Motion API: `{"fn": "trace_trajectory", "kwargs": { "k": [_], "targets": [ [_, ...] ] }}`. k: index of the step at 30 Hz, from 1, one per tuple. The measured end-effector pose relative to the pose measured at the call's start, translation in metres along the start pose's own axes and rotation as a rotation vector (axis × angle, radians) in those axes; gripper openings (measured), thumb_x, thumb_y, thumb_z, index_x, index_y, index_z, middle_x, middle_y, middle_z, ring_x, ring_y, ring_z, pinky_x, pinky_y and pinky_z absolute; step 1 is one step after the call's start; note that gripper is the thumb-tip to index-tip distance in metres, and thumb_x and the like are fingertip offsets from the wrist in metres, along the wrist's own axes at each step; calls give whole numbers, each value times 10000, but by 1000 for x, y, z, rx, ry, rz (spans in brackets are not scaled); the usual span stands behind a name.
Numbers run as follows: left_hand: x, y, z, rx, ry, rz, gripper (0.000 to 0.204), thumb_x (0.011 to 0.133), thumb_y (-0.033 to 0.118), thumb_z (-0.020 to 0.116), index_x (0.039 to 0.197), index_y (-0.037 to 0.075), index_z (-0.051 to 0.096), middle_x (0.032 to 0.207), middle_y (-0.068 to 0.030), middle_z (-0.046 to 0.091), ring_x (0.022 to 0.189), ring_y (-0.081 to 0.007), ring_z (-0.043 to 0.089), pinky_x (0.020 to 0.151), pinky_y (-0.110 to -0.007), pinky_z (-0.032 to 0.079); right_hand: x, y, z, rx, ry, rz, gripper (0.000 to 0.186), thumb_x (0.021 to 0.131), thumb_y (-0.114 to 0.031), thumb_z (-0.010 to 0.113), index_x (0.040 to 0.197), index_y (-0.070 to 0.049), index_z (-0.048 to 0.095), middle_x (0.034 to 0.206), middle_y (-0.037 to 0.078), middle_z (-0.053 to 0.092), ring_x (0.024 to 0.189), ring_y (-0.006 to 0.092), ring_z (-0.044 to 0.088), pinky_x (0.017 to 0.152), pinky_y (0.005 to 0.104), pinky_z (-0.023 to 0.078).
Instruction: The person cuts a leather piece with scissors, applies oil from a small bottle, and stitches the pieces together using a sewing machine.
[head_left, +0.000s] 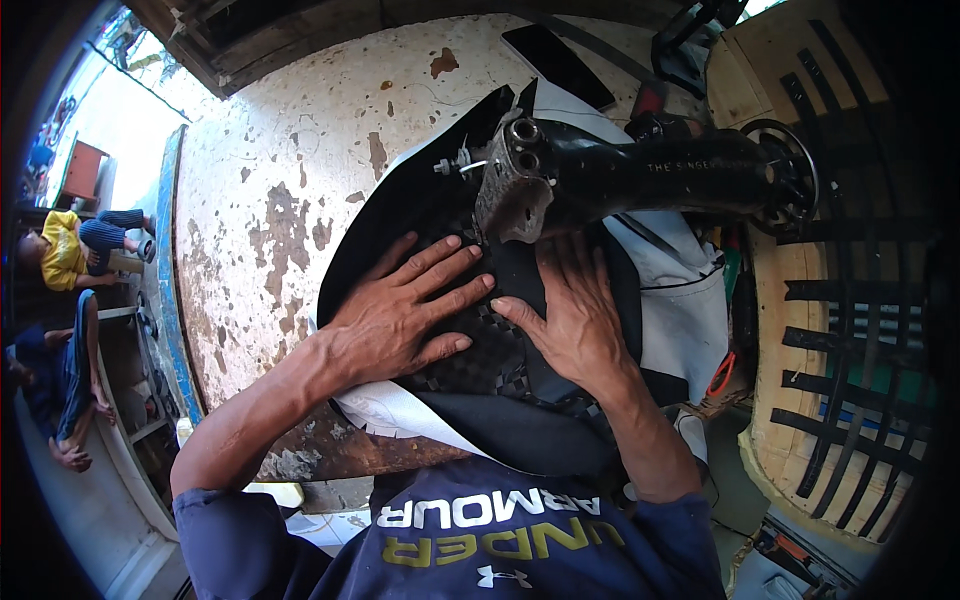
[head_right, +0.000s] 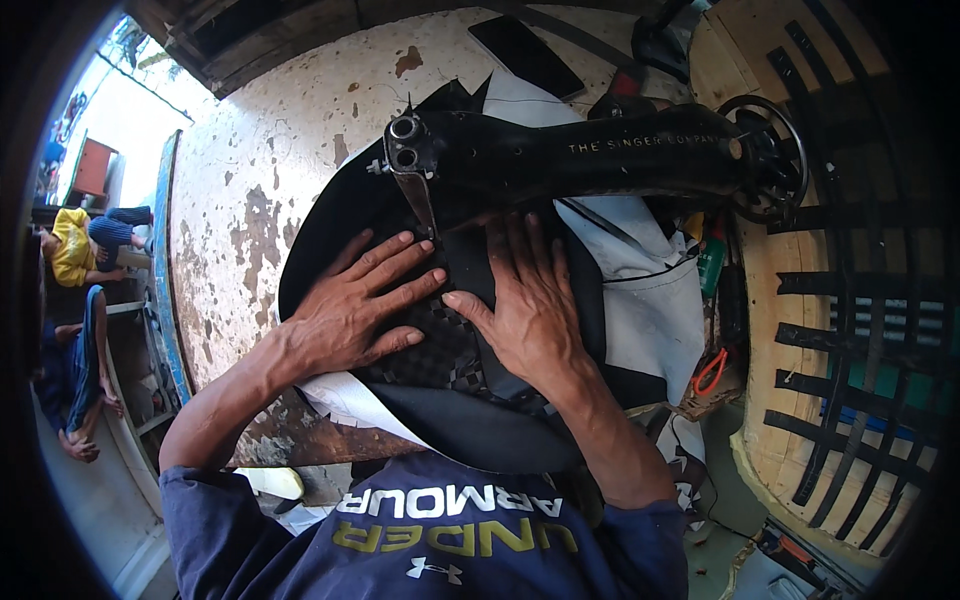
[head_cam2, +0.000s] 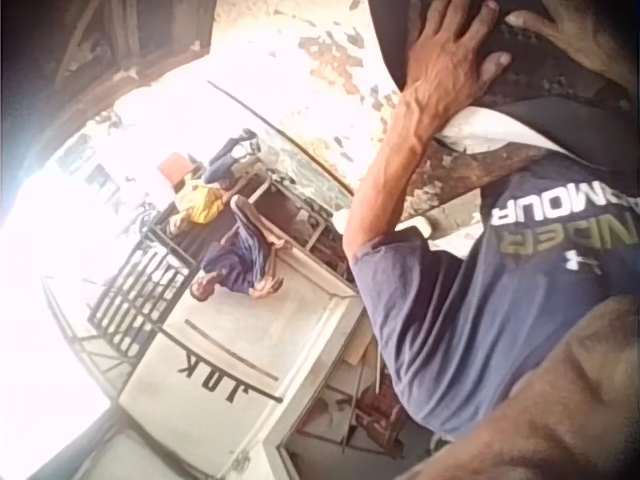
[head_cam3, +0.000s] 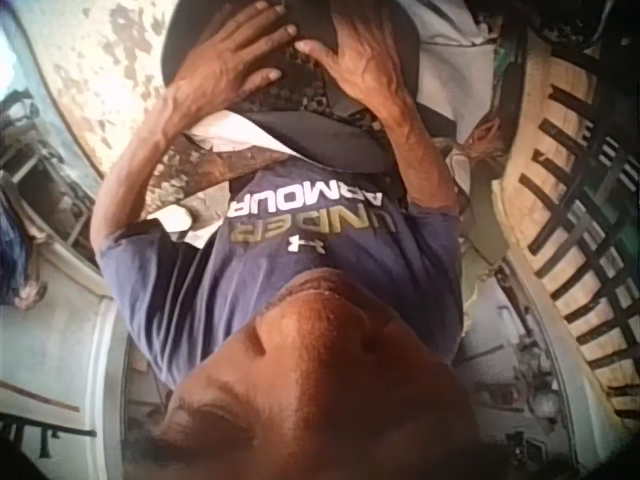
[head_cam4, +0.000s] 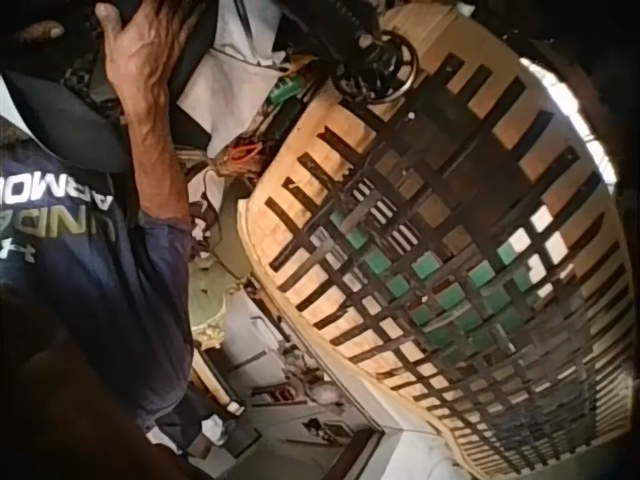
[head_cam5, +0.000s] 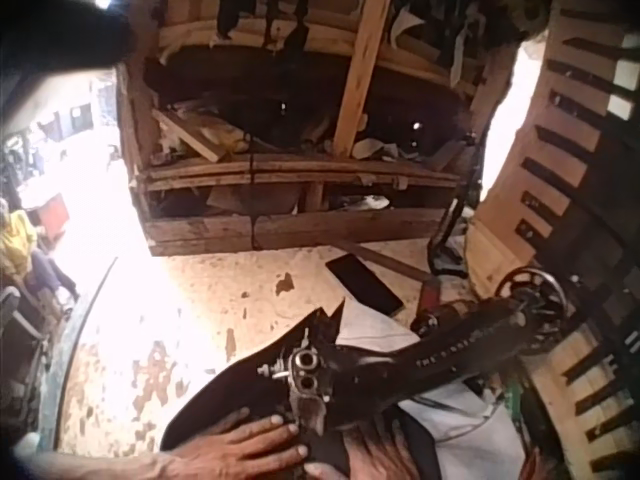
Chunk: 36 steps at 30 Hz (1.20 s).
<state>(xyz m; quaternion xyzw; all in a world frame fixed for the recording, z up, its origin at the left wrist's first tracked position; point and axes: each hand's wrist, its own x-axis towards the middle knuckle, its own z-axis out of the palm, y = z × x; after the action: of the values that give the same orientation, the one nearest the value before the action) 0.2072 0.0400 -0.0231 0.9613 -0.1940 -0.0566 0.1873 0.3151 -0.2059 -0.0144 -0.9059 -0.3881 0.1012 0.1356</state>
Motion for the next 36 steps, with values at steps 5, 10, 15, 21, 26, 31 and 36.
{"fn": "trace_trajectory", "kwargs": {
  "k": [5,10,15,21,26,31,36],
  "targets": [
    [3,-7,1,-1,29,8,704,1042,559,603,1649,248,431,1711,-146,362,1619,-337,281,1322,-598,210,5,1,-3,9,-17,14,957,997,-645,611,1613,41,354,1660,291,367,1613,450,237,1301,614,187],
    [5,-18,-2,-22,50,39,685,1042,564,601,1635,256,451,1702,-167,363,1613,-349,293,1323,-593,215,10,-2,-4,22,-62,54,942,996,-639,619,1604,35,368,1658,298,364,1597,469,261,1293,620,207],
    [7,-29,-9,-14,13,71,671,1039,569,602,1619,256,472,1701,-164,361,1609,-359,299,1318,-597,226,13,-4,-1,39,-39,61,920,990,-631,637,1582,31,400,1645,292,380,1589,476,271,1289,625,214],
    [9,-36,-9,-39,18,82,671,1037,560,611,1615,247,476,1689,-179,366,1599,-371,314,1316,-600,232,20,-3,-1,62,31,25,867,982,-621,655,1547,6,453,1597,272,433,1549,467,340,1273,640,246],
    [12,-44,-10,-33,48,99,645,1065,588,549,1605,241,485,1699,-147,367,1599,-338,321,1327,-567,230,21,0,2,63,101,-14,813,979,-593,681,1522,-20,484,1558,255,476,1519,469,380,1266,642,254],
    [12,-47,-18,-39,45,122,641,1023,521,649,1572,220,517,1676,-193,379,1588,-382,333,1310,-602,256,28,0,3,63,94,-29,770,976,-574,698,1492,-34,506,1556,250,478,1512,469,385,1269,641,243],
    [28,-2,-33,-32,35,19,545,982,337,711,1448,81,593,1601,-185,479,1533,-376,419,1298,-570,296,13,-3,-20,100,160,-51,600,1004,-398,737,1438,-15,582,1484,254,579,1426,447,526,1204,588,398]
  ]
}}
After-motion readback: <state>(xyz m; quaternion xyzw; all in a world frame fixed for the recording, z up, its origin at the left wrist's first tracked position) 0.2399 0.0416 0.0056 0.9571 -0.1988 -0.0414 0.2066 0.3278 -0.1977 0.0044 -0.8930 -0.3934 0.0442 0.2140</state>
